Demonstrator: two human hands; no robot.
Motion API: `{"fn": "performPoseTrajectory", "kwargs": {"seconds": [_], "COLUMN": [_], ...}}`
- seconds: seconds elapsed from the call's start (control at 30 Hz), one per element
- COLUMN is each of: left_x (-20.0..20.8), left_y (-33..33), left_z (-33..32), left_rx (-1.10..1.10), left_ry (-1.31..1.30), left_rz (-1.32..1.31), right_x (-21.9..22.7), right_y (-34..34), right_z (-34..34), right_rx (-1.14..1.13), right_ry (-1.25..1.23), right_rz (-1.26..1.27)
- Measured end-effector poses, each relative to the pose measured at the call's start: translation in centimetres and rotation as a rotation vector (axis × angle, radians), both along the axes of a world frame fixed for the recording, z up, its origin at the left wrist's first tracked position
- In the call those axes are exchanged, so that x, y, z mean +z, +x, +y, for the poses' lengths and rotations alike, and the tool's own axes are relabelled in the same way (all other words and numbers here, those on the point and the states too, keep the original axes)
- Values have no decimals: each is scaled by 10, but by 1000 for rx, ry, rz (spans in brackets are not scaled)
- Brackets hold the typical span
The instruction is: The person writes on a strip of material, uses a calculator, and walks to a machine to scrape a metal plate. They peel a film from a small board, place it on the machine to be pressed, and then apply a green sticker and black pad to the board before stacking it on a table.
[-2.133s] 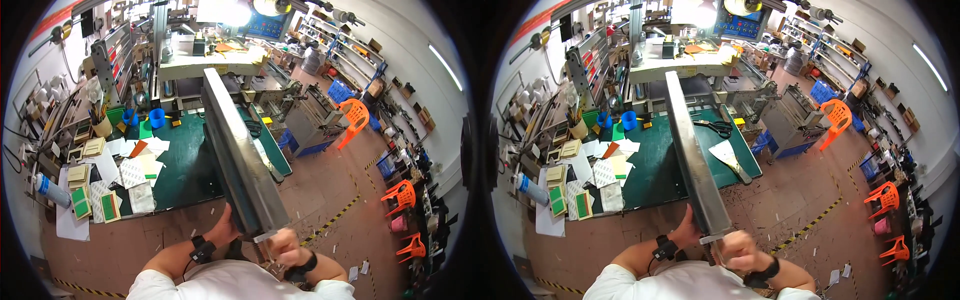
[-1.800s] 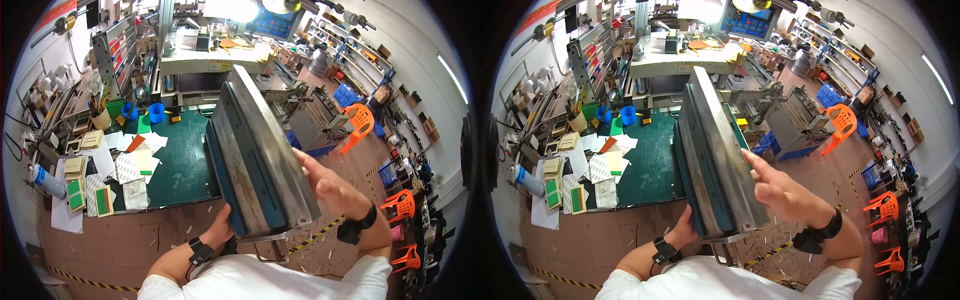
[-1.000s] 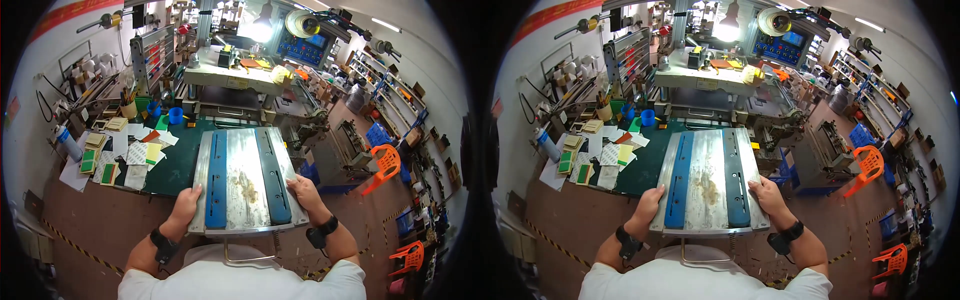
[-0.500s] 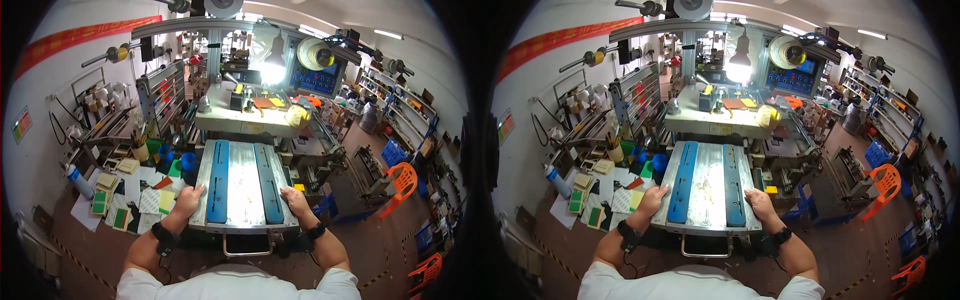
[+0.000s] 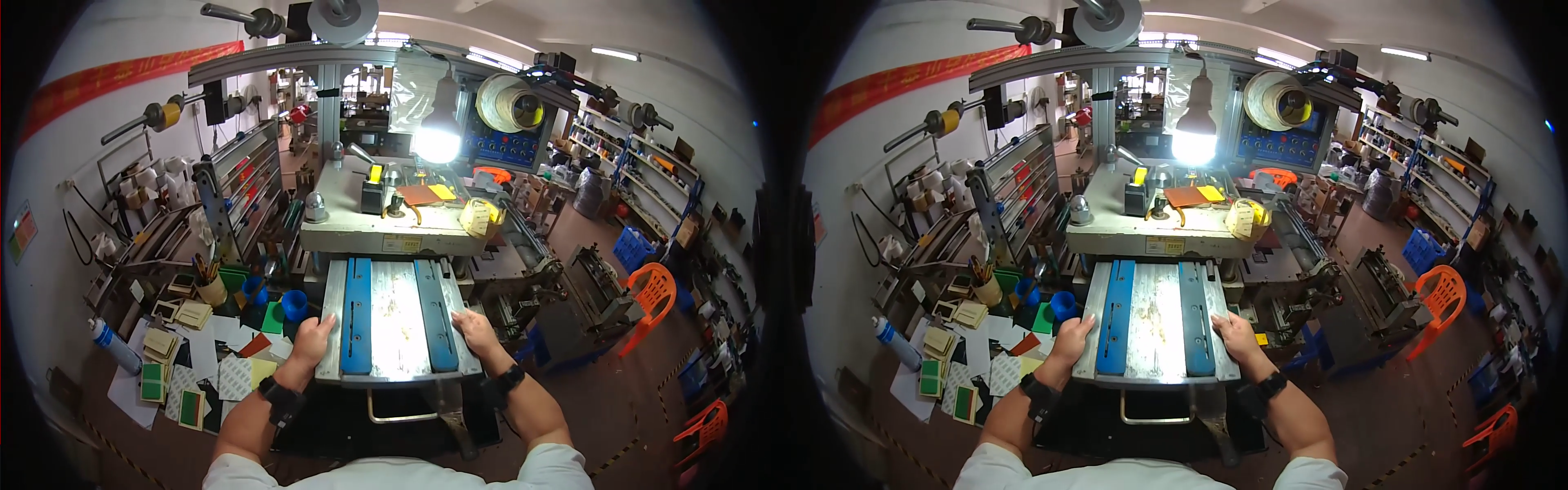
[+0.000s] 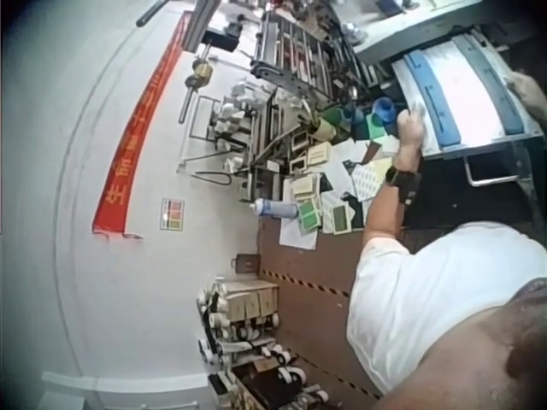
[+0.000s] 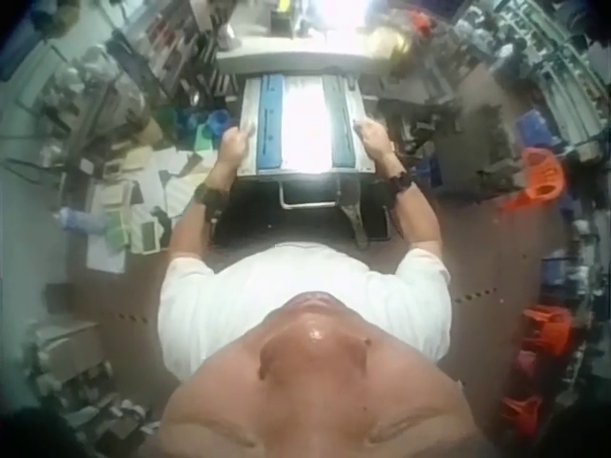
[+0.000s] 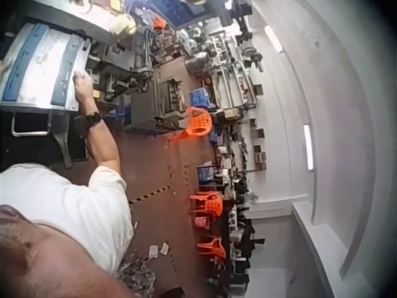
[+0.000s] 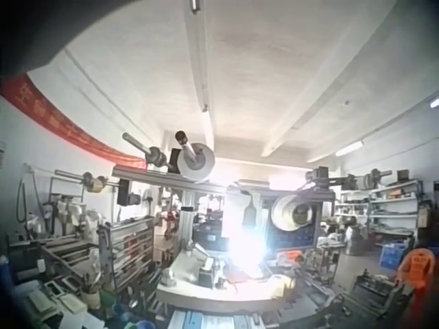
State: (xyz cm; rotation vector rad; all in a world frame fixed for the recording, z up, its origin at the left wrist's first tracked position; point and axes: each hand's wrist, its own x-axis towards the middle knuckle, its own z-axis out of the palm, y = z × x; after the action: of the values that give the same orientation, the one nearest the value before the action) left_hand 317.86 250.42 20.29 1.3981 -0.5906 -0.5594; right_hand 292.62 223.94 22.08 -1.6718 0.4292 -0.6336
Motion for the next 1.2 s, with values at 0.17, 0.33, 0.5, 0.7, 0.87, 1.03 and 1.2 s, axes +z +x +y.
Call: {"fn": "performPoseTrajectory", "kwargs": {"seconds": [0.17,0.33,0.5,0.7,0.87,1.03,1.2], "left_x": [-4,22,69,52,48,54,57], "left_y": [15,-38,-158,-184,-173,-134,-69], "left_z": [7,41,67,34,20,-22,-90], "left_rx": [-23,82,129,179,308,349,385], "left_ry": [26,-73,29,95,88,110,97], "left_rz": [71,-217,-1113,-1244,-1346,-1350,-1355], "right_x": [33,10,35,35,36,26,42], "right_y": [8,-76,-123,-83,-66,-10,56], "right_z": [18,8,89,188,181,134,66], "right_rx": [17,166,419,306,281,339,255], "right_ry": [347,444,497,963,1144,1118,962], "right_rz": [31,267,554,139,25,69,154]}}
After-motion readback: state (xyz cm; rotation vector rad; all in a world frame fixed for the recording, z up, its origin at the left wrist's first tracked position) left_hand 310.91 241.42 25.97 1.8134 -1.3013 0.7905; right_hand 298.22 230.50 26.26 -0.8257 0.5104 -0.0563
